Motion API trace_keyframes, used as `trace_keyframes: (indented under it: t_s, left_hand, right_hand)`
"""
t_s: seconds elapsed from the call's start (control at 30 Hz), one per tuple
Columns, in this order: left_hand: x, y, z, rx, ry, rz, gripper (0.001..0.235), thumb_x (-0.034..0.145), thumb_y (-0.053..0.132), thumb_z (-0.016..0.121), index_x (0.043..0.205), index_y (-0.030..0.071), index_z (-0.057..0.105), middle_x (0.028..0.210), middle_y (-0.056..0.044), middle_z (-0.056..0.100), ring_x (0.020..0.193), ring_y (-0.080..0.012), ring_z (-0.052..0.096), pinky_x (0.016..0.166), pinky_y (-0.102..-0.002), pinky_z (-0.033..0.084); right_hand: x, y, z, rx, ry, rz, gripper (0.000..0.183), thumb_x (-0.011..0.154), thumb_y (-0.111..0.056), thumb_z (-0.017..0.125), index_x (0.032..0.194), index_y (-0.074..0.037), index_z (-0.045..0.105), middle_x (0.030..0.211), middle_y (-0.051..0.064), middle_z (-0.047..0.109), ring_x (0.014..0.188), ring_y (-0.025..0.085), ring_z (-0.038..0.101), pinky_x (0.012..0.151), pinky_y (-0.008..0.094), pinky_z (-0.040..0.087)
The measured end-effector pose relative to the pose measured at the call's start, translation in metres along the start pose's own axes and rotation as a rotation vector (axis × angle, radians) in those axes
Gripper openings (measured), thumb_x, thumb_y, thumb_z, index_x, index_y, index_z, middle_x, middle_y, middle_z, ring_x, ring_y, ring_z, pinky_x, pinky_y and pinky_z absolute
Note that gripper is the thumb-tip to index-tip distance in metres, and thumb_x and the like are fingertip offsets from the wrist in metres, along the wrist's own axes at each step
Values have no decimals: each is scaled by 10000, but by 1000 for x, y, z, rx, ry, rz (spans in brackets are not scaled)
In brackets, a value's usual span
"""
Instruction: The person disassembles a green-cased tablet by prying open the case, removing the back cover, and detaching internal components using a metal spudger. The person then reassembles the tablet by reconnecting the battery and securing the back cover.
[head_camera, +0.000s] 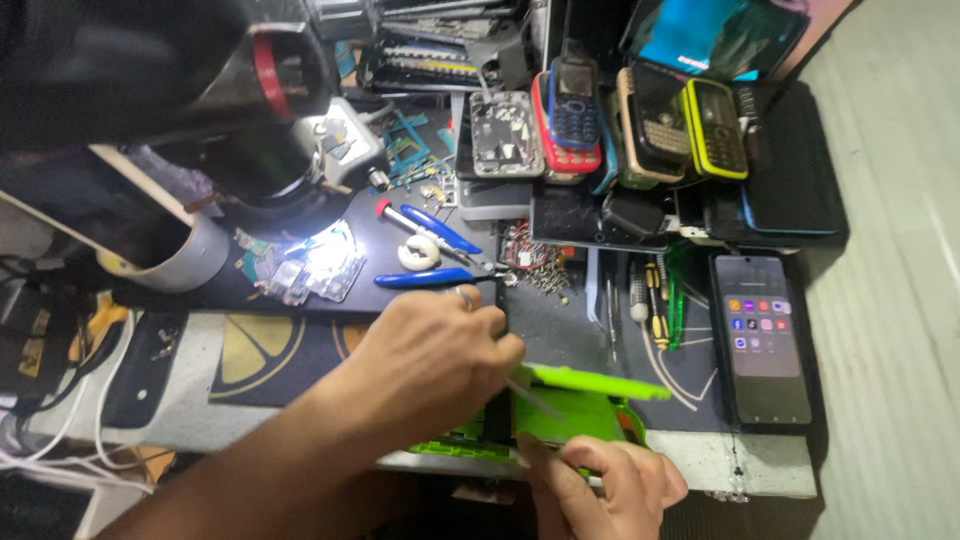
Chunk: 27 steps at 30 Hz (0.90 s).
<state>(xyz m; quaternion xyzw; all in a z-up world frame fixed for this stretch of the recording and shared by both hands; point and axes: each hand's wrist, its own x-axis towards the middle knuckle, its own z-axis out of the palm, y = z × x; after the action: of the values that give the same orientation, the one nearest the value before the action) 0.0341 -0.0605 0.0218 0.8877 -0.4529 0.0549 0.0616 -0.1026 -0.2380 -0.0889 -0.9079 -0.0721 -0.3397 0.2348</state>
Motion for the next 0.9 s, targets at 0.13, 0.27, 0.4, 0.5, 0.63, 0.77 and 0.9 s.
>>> trace_keyframes:
  t_s: [0.13, 0.27, 0.4, 0.5, 0.63, 0.77, 0.9]
  left_hand:
    - [4, -8, 2, -75, 63, 24, 92, 795, 179, 649, 760, 101, 682, 753, -73, 696, 799, -286, 696, 640, -406, 539]
    - [6, -6, 5, -86, 19, 4, 76, 780, 159, 649, 763, 91, 680, 753, -79, 705, 776, -295, 696, 660, -420, 543]
    - [7, -6, 4, -111, 91, 52, 67, 758, 146, 646, 765, 84, 670, 736, -82, 698, 808, -304, 701, 683, -424, 549]
    - [7, -7, 5, -106, 26, 5, 72, 807, 147, 642, 773, 90, 671, 745, -89, 702, 784, -307, 704, 655, -443, 544]
    - [12, -13, 3, -99, 31, 29, 51, 776, 128, 637, 758, 88, 663, 715, -81, 700, 805, -304, 712, 629, -457, 542]
    - [13, -18, 2, -99, 53, 68, 69, 797, 137, 641, 752, 89, 663, 725, -83, 705, 793, -306, 720, 628, -469, 541]
    - [15, -21, 2, -120, 92, 98, 88, 804, 168, 655, 771, 90, 679, 722, -90, 707, 783, -313, 722, 622, -475, 538]
  right_hand:
    - [-8, -4, 10, -54, 135, -79, 373, 638, -282, 880, 996, -344, 793, 896, -120, 540, 908, 125, 507, 887, 383, 342]
    - [-23, -1, 13, -67, 138, -84, 360, 619, -302, 882, 966, -346, 797, 888, -114, 520, 916, 126, 489, 857, 390, 327]
    - [-31, 3, 16, -41, 137, -108, 369, 604, -296, 891, 959, -340, 799, 886, -114, 521, 911, 119, 492, 845, 374, 334]
    - [-38, 6, 17, -34, 131, -122, 379, 602, -279, 902, 959, -341, 792, 890, -111, 523, 918, 126, 497, 848, 369, 347]
    - [-41, 14, 15, -34, 101, -186, 410, 582, -278, 898, 977, -340, 802, 884, -107, 528, 899, 133, 507, 826, 359, 365]
    - [-47, 16, 17, -31, 106, -198, 440, 585, -265, 896, 1003, -358, 793, 879, -124, 529, 890, 112, 516, 811, 337, 377]
    - [-49, 20, 19, -41, 105, -232, 471, 579, -259, 892, 1024, -373, 788, 870, -131, 526, 871, 113, 515, 768, 334, 391]
